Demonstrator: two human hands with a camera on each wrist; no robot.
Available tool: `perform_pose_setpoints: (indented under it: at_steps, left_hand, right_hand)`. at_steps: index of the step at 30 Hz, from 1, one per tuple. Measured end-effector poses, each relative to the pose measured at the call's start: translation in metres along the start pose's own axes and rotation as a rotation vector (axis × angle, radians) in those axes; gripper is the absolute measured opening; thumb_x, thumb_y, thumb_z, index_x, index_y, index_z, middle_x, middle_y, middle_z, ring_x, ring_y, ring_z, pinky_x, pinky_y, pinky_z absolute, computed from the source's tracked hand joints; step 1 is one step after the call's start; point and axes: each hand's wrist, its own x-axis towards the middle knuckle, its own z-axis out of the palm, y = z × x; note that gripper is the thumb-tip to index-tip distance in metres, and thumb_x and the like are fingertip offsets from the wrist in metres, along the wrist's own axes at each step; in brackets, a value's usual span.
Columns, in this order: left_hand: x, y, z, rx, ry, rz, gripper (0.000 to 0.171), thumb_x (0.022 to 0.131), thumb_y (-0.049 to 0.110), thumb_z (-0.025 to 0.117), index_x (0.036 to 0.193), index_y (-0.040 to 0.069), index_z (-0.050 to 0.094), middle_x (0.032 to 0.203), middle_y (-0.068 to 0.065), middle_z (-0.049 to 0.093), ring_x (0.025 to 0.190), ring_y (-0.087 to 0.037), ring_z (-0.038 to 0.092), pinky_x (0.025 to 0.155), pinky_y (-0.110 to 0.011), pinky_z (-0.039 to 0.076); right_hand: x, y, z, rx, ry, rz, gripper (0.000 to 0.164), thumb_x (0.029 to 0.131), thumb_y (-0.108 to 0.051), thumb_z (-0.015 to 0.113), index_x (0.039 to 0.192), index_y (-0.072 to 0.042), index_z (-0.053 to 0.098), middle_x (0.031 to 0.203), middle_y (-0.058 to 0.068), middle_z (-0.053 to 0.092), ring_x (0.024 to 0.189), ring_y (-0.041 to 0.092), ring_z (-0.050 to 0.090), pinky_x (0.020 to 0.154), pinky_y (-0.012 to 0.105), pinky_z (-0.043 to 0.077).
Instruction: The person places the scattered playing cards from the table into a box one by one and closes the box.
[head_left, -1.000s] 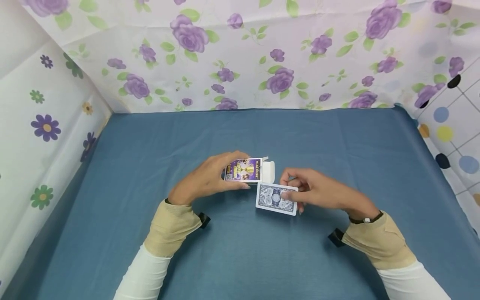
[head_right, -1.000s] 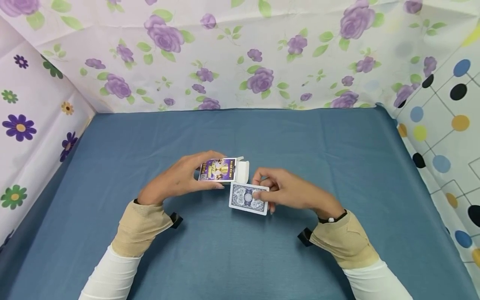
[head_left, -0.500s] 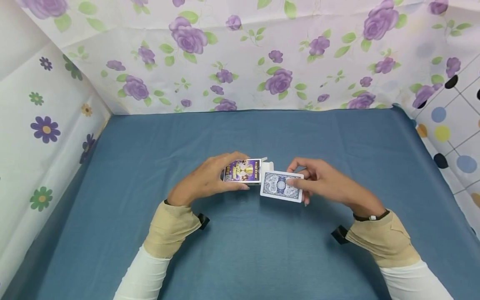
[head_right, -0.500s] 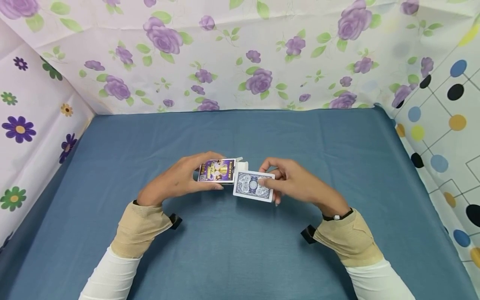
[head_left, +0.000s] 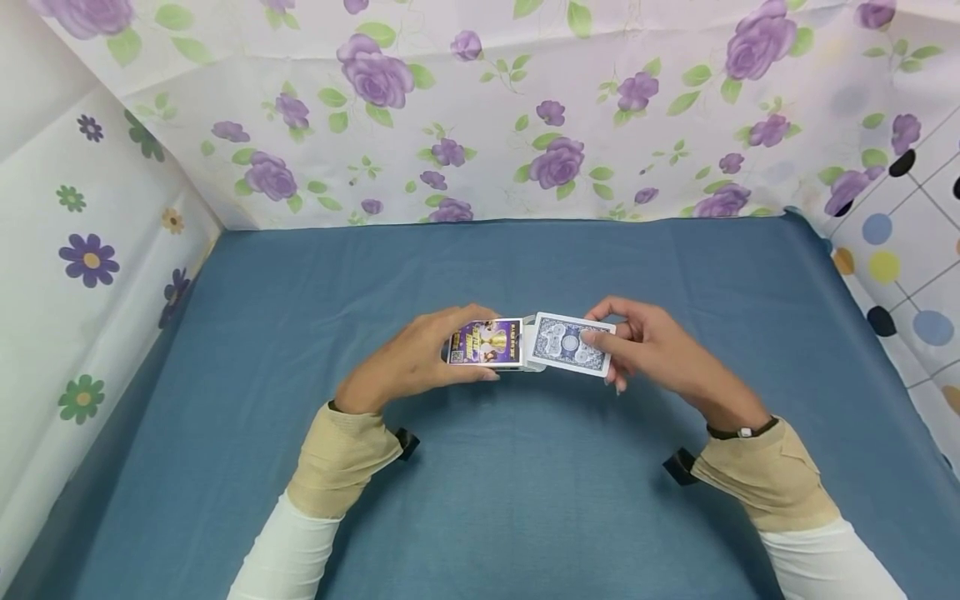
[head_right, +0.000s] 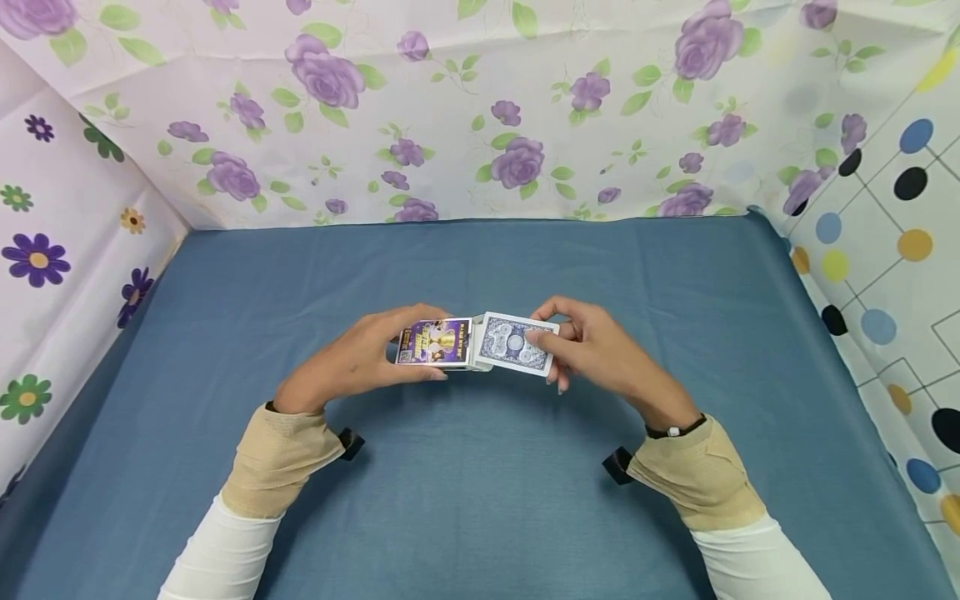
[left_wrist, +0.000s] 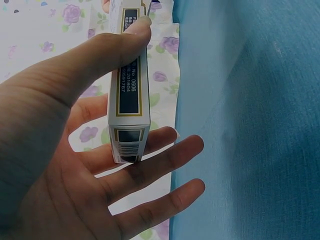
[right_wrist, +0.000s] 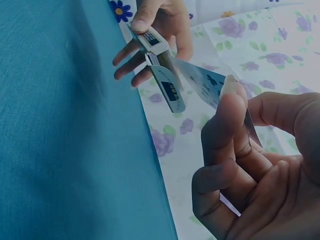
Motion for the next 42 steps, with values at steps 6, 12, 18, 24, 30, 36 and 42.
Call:
perform_pose_setpoints:
  at_steps: [6, 12, 18, 24, 30, 36, 42]
  left_hand:
    - [0.000, 0.000, 0.000, -0.001, 0.003, 0.012, 0.062, 0.082, 0.048, 0.074, 0.138, 0.029, 0.053, 0.108, 0.006, 0.058, 0.089, -0.012, 0.055, 0.074, -0.033, 0.048]
    - [0.000, 0.002, 0.000, 0.004, 0.002, 0.007, 0.062, 0.082, 0.047, 0.074, 0.138, 0.029, 0.053, 0.110, 0.006, 0.058, 0.089, -0.013, 0.055, 0.075, -0.033, 0.048]
    - [0.002, 0.004, 0.002, -0.005, 0.000, 0.016, 0.062, 0.082, 0.047, 0.075, 0.137, 0.029, 0.054, 0.109, 0.006, 0.058, 0.089, -0.012, 0.055, 0.074, -0.034, 0.049]
    - [0.004, 0.004, 0.004, 0.003, -0.007, 0.016, 0.062, 0.083, 0.048, 0.074, 0.138, 0.029, 0.053, 0.109, 0.006, 0.058, 0.089, -0.012, 0.055, 0.074, -0.033, 0.048]
    - [0.001, 0.005, 0.004, 0.006, -0.014, 0.013, 0.063, 0.082, 0.047, 0.075, 0.138, 0.028, 0.053, 0.113, 0.006, 0.059, 0.090, -0.012, 0.055, 0.076, -0.036, 0.049]
    - [0.001, 0.006, 0.005, -0.003, -0.013, 0.014, 0.061, 0.082, 0.046, 0.075, 0.137, 0.028, 0.054, 0.112, 0.006, 0.059, 0.091, -0.012, 0.056, 0.077, -0.035, 0.049]
    - [0.002, 0.008, 0.007, -0.002, -0.015, 0.030, 0.061, 0.082, 0.045, 0.075, 0.137, 0.028, 0.054, 0.113, 0.006, 0.059, 0.091, -0.012, 0.056, 0.076, -0.034, 0.049]
  right_hand:
    - [0.004, 0.003, 0.005, -0.006, -0.004, -0.015, 0.033, 0.095, -0.028, 0.065, 0.116, -0.004, 0.057, 0.063, 0.018, 0.060, 0.051, 0.029, 0.059, 0.053, 0.048, 0.051]
    - [0.005, 0.004, 0.012, -0.028, -0.027, -0.014, 0.034, 0.096, -0.030, 0.064, 0.117, -0.004, 0.057, 0.061, 0.018, 0.058, 0.051, 0.030, 0.059, 0.054, 0.049, 0.052]
    - [0.005, 0.007, 0.011, -0.019, -0.021, 0.009, 0.035, 0.095, -0.034, 0.064, 0.118, -0.008, 0.058, 0.061, 0.018, 0.058, 0.052, 0.033, 0.060, 0.055, 0.054, 0.050]
    - [0.006, 0.010, 0.009, -0.034, -0.018, 0.012, 0.035, 0.095, -0.033, 0.064, 0.120, -0.008, 0.058, 0.061, 0.019, 0.059, 0.051, 0.031, 0.060, 0.053, 0.050, 0.050]
    - [0.010, 0.010, 0.013, -0.021, -0.006, -0.008, 0.038, 0.094, -0.026, 0.066, 0.124, -0.005, 0.054, 0.059, 0.017, 0.057, 0.050, 0.029, 0.059, 0.053, 0.046, 0.052]
    - [0.011, 0.010, 0.016, -0.008, 0.021, -0.039, 0.036, 0.094, -0.019, 0.067, 0.122, -0.002, 0.052, 0.058, 0.015, 0.057, 0.047, 0.025, 0.057, 0.050, 0.046, 0.051]
    - [0.010, 0.010, 0.013, -0.008, 0.038, -0.015, 0.036, 0.093, -0.022, 0.068, 0.120, -0.003, 0.053, 0.058, 0.014, 0.057, 0.047, 0.023, 0.056, 0.049, 0.046, 0.051]
